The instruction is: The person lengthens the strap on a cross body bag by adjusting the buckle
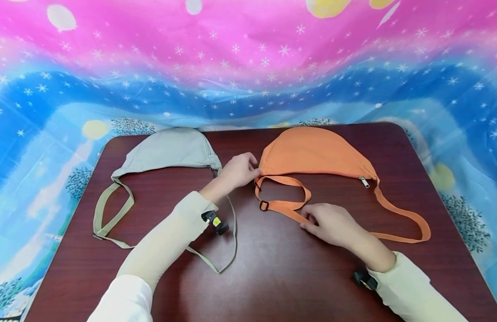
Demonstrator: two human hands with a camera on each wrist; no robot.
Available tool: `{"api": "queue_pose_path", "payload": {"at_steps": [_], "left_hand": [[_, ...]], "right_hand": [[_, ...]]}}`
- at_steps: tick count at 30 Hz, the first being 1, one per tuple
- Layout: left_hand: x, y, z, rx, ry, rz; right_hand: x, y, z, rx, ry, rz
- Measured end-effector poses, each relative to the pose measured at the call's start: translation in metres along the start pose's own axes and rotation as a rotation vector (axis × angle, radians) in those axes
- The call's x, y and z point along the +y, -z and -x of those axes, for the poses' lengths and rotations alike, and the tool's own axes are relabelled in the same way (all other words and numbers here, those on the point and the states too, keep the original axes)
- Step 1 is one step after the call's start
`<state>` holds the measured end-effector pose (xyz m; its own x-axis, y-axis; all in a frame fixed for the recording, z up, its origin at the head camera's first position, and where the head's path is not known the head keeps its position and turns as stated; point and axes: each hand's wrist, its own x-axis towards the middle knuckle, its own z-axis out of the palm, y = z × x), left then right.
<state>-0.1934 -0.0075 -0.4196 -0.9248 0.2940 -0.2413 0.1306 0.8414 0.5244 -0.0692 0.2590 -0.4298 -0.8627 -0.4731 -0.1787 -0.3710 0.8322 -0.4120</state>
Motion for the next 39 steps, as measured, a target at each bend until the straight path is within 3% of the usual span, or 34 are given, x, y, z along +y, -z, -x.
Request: {"api": "queue_pose_path", "payload": {"at_steps": [5,13,22,33,39], "left_hand": [[0.005,0.0,-0.006,-0.049,0.068,-0.061],[0.002,-0.003,-0.011,-0.058,0.049,-0.038],[-0.003,-0.005,-0.016,-0.008,0.03,-0.035],[-0.006,-0.007,-0.023,0.048,0.03,-0.02],[-0.008,-0.008,-0.026,0.083,0.027,-0.01]], "right_hand": [[-0.016,-0.008,-0.015,0.074,0.029,0.045],[-0.027,-0.015,-0.024,0.137,0.113,0.074],[-0.021,-0.018,-0.013,0.044,0.363,0.043],[-0.017,-0.013,0.014,0.019,0.471,0.078],[-0.016,-0.012,0.024,-0.064,0.519,0.075]]}}
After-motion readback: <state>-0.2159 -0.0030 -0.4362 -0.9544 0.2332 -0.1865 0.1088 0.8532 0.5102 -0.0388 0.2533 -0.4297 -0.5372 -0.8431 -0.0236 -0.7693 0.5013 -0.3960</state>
